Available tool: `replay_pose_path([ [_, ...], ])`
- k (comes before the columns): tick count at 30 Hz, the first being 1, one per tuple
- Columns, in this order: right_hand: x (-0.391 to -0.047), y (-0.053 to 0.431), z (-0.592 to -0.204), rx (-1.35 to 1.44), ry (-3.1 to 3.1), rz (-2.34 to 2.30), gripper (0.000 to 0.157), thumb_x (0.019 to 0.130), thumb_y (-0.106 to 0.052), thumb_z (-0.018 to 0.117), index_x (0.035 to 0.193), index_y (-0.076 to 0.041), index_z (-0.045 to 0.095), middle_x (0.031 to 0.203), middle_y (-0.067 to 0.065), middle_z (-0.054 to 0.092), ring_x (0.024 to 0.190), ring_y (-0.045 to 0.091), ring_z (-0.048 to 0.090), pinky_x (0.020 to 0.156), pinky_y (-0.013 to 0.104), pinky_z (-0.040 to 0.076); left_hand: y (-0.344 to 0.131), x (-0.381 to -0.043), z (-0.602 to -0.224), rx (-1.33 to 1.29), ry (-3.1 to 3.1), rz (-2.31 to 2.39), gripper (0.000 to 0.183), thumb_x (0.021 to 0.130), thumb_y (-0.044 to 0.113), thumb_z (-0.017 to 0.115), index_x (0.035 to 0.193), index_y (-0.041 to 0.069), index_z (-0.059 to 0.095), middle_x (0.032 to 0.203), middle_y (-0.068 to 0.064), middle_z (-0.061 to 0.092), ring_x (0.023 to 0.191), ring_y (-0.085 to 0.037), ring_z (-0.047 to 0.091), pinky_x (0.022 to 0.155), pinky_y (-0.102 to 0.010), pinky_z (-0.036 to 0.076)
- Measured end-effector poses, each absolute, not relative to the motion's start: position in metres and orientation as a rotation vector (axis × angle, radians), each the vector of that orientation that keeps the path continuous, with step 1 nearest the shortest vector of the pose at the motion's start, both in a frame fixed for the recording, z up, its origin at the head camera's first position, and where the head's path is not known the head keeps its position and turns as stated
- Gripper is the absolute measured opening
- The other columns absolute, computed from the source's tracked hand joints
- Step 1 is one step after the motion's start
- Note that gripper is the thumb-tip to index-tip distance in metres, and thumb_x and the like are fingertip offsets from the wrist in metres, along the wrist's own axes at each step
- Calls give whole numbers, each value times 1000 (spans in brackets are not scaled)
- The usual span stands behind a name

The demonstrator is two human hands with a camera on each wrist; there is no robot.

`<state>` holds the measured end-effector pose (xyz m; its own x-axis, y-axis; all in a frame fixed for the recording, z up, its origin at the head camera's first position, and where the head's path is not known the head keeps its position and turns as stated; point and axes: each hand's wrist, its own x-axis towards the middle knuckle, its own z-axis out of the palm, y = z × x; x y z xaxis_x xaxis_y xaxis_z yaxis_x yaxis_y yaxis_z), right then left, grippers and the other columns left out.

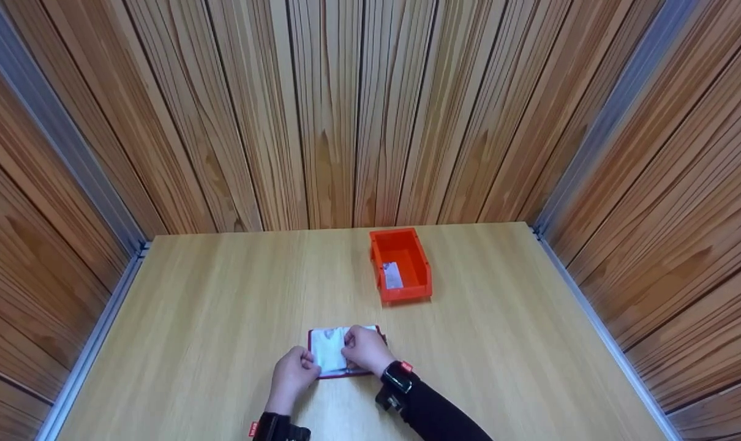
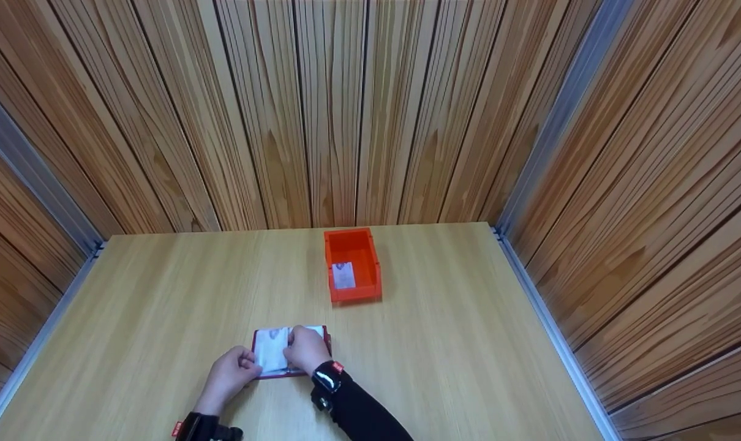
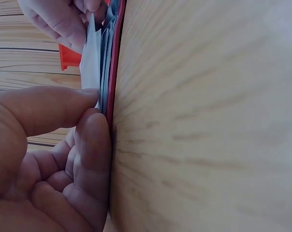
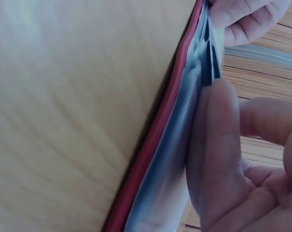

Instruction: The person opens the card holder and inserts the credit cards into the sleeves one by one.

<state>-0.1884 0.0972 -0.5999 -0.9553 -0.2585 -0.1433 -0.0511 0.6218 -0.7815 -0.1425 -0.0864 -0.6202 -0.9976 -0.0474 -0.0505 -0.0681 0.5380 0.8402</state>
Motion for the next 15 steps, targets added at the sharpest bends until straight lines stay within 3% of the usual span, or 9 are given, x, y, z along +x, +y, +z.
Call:
replay_pose_path([
  [15, -187, 93, -599, -313, 2633, -1199, 16, 83, 2, 68, 96, 1, 60, 68, -2, 56, 51, 9, 58, 50, 24, 48, -88, -143, -623, -105, 2714, 1506, 19, 76, 1, 72, 88, 3, 57, 76, -1, 56, 70, -15, 54, 65, -33, 47],
])
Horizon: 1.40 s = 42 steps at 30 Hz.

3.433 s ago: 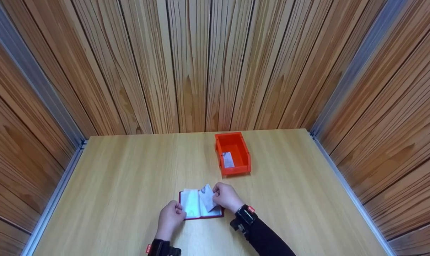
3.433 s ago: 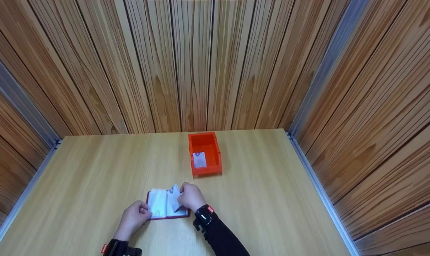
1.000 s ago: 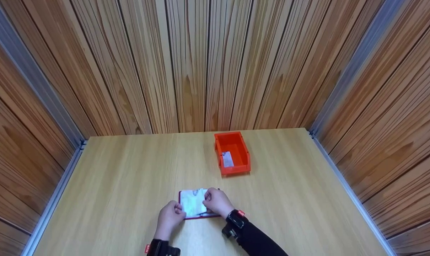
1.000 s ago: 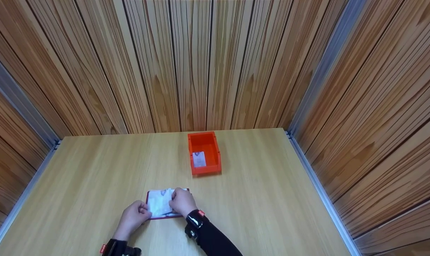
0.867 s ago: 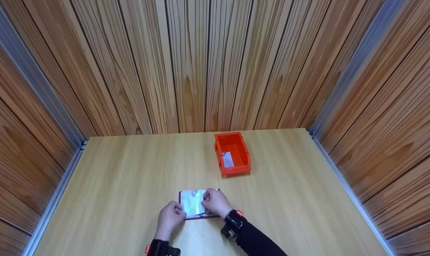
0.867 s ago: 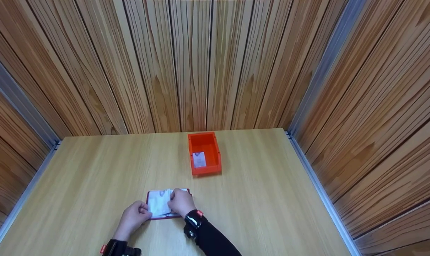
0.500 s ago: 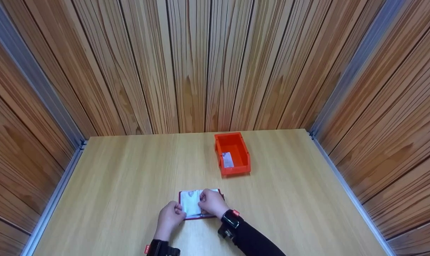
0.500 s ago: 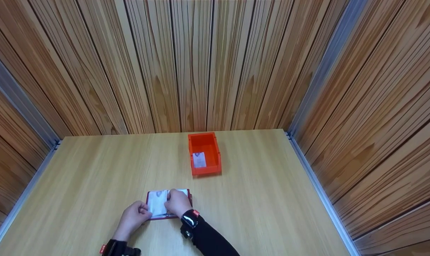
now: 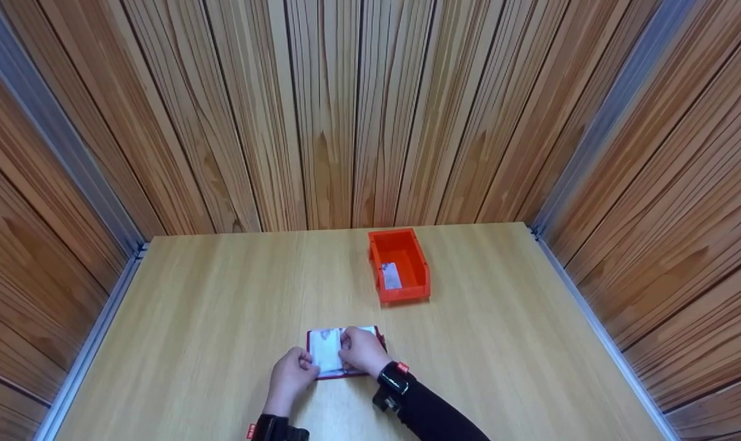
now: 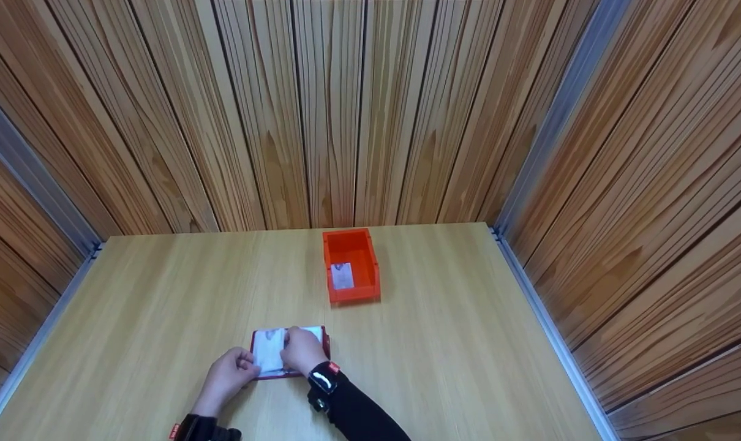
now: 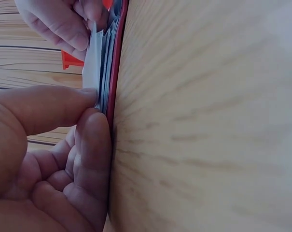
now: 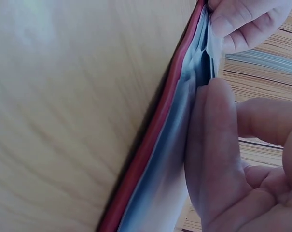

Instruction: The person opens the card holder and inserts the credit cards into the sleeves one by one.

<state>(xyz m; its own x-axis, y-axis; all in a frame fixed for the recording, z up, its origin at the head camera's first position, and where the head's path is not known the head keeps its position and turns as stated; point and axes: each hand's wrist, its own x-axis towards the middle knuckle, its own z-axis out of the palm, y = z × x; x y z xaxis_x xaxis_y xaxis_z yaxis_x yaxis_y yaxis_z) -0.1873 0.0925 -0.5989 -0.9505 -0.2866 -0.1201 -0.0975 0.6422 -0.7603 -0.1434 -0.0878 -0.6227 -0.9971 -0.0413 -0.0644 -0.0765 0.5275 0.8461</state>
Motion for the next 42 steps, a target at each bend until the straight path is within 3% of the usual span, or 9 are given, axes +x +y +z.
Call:
replay_pose_path([
  [13, -184, 91, -599, -380, 2720, -1020, 28, 86, -10, 70, 110, 1, 63, 64, -7, 53, 53, 7, 51, 51, 23, 41, -86, -143, -623, -135, 2693, 1538, 19, 77, 0, 71, 89, 2, 57, 76, -2, 56, 69, -16, 54, 62, -32, 47],
  [33, -183, 92, -597, -371, 2711, -1047, 28, 84, -10, 72, 108, 3, 67, 67, -6, 55, 59, 7, 50, 55, 23, 42, -85, -144, -609, -127, 2821, 1366, 19, 80, 4, 74, 90, -1, 59, 74, -3, 55, 65, -17, 52, 60, -33, 45],
  [42, -185, 91, -596, -311, 2667, -1072, 28, 84, -12, 72, 108, 1, 67, 68, -5, 56, 59, 9, 52, 54, 25, 43, -78, -147, -605, -40, 2917, 1357, 16, 78, 1, 74, 86, 1, 60, 76, -3, 55, 70, -19, 53, 65, -37, 46],
])
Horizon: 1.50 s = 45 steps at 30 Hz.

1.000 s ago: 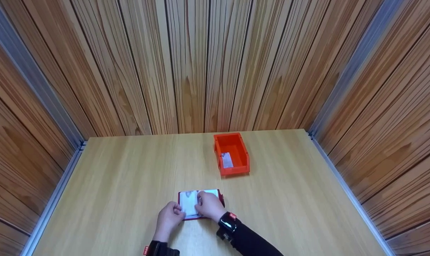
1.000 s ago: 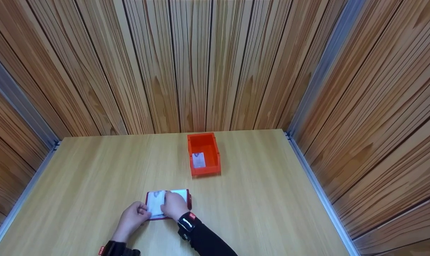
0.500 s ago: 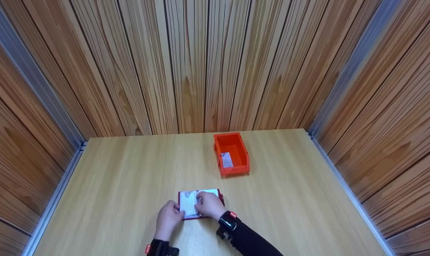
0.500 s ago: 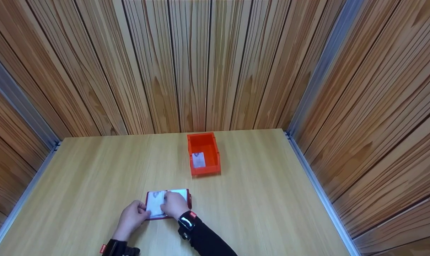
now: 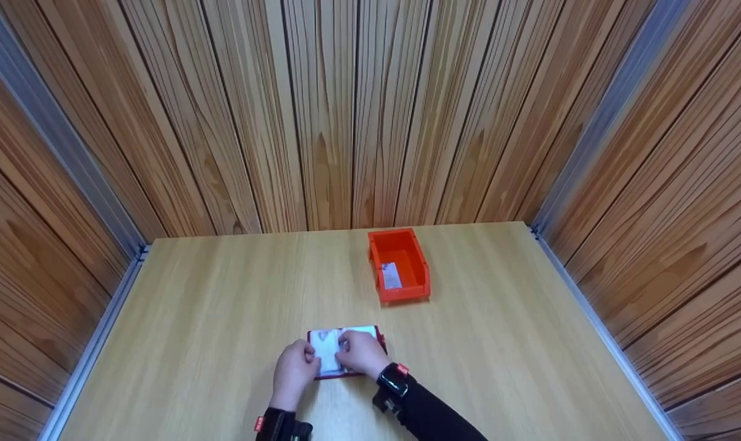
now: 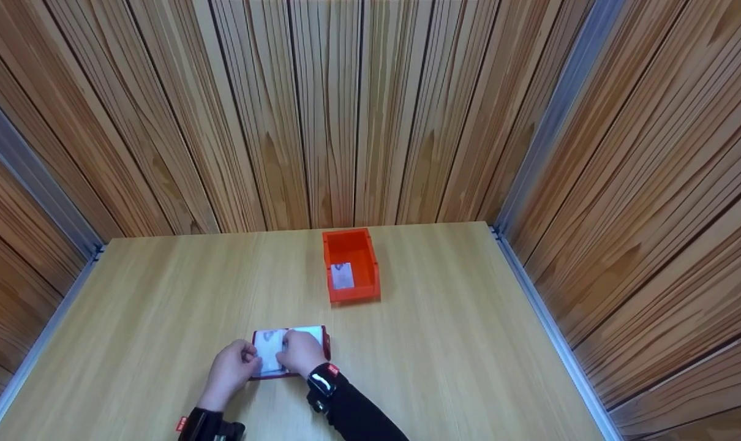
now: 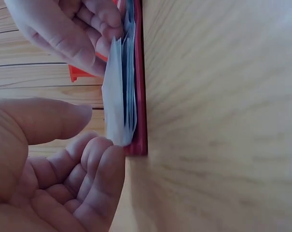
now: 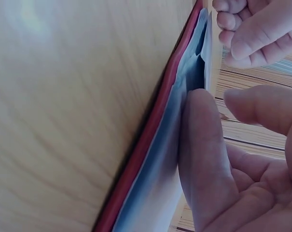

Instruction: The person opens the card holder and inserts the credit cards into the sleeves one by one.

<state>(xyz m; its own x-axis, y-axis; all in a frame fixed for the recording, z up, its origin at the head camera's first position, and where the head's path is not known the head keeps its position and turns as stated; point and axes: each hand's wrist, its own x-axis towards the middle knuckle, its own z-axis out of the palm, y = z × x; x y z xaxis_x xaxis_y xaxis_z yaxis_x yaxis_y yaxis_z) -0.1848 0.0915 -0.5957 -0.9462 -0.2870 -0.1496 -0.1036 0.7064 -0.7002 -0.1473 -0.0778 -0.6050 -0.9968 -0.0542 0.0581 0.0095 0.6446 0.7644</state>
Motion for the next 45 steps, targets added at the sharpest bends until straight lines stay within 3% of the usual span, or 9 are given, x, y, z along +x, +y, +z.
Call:
replay_pose_path([
  [15, -183, 93, -598, -336, 2678, -1087, 27, 85, -11, 72, 108, 1, 68, 72, -5, 58, 62, 9, 54, 58, 26, 46, -73, -154, -606, 184, -2912, -1295, 19, 81, -1, 73, 94, -1, 59, 88, -9, 57, 82, -25, 57, 73, -41, 49],
  [22, -182, 94, -598, -403, 2728, -1096, 23, 82, -7, 71, 103, 2, 67, 68, -6, 57, 59, 6, 51, 55, 24, 44, -75, -155, -608, 140, -2864, -1335, 20, 78, -3, 73, 92, -2, 59, 84, -8, 57, 79, -24, 57, 71, -41, 49],
  [31, -185, 102, -594, -410, 2713, -1133, 28, 86, -9, 71, 110, 4, 65, 68, -6, 56, 57, 6, 51, 53, 23, 42, -76, -155, -609, 127, -2857, -1296, 21, 76, -4, 75, 90, -3, 59, 83, -9, 59, 79, -27, 58, 72, -43, 49],
  [36, -190, 112, -592, -463, 2843, -1129, 27, 86, -6, 69, 111, 3, 65, 74, -4, 59, 65, 9, 54, 60, 26, 47, -74, -156, -609, 182, -2880, -1317, 21, 78, -4, 74, 92, -3, 59, 85, -10, 59, 80, -27, 58, 73, -43, 49],
  [45, -195, 126, -592, -338, 2952, -927, 30, 89, -11, 71, 118, -3, 65, 104, 7, 69, 95, 22, 64, 86, 41, 52, -75, -155, -610, 193, -2876, -1331, 20, 79, -3, 74, 93, -3, 59, 86, -10, 58, 80, -26, 57, 72, -41, 49],
])
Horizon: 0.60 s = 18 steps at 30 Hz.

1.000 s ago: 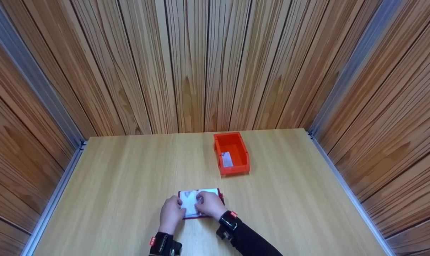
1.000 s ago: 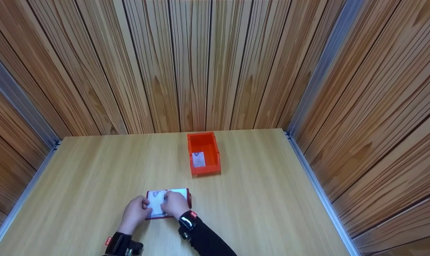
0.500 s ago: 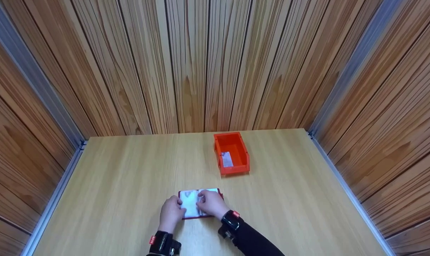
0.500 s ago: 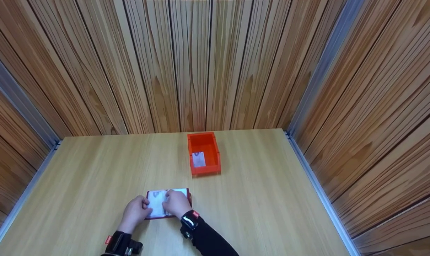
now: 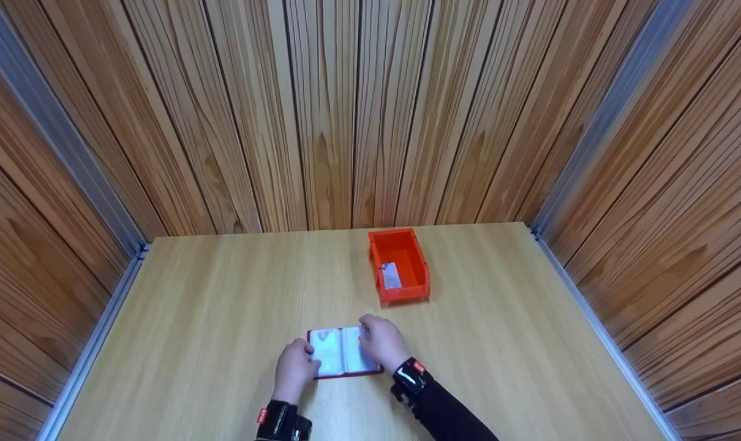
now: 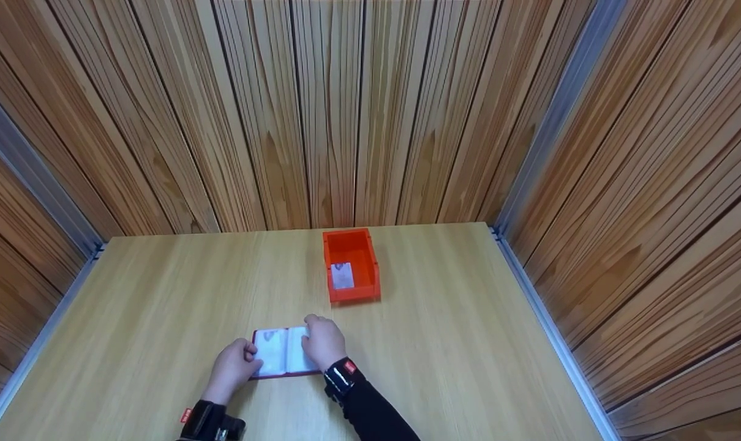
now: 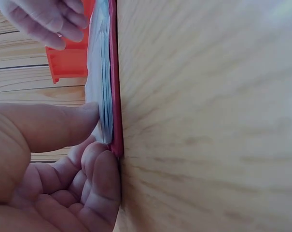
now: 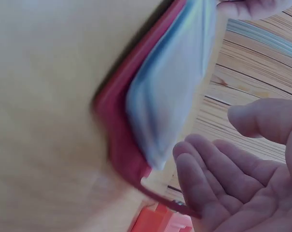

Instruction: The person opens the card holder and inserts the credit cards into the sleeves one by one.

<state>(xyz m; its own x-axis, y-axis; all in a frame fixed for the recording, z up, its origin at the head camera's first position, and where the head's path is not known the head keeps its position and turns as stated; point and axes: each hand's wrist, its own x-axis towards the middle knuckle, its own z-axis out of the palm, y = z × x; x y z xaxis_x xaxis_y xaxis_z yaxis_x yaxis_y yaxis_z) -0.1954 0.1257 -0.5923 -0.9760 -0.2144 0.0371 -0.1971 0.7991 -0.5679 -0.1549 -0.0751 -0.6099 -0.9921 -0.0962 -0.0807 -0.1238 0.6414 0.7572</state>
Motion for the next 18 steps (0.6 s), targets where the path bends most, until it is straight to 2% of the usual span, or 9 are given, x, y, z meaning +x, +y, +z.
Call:
replay_pose_path([
  [8, -192, 130, -597, -402, 3041, -749, 27, 90, -15, 70, 114, -4, 68, 105, 10, 69, 96, 25, 64, 87, 43, 51, -75, -152, -610, -158, 2839, 1331, 20, 78, -3, 74, 91, -3, 59, 84, -9, 57, 79, -25, 56, 71, -41, 48],
  [18, -190, 130, -596, -370, 3025, -739, 28, 91, -15, 69, 117, -5, 68, 107, 8, 69, 98, 23, 64, 88, 43, 51, -75, -153, -612, -180, 2814, 1345, 20, 79, -2, 74, 93, -2, 59, 85, -9, 58, 81, -25, 58, 72, -41, 49],
])
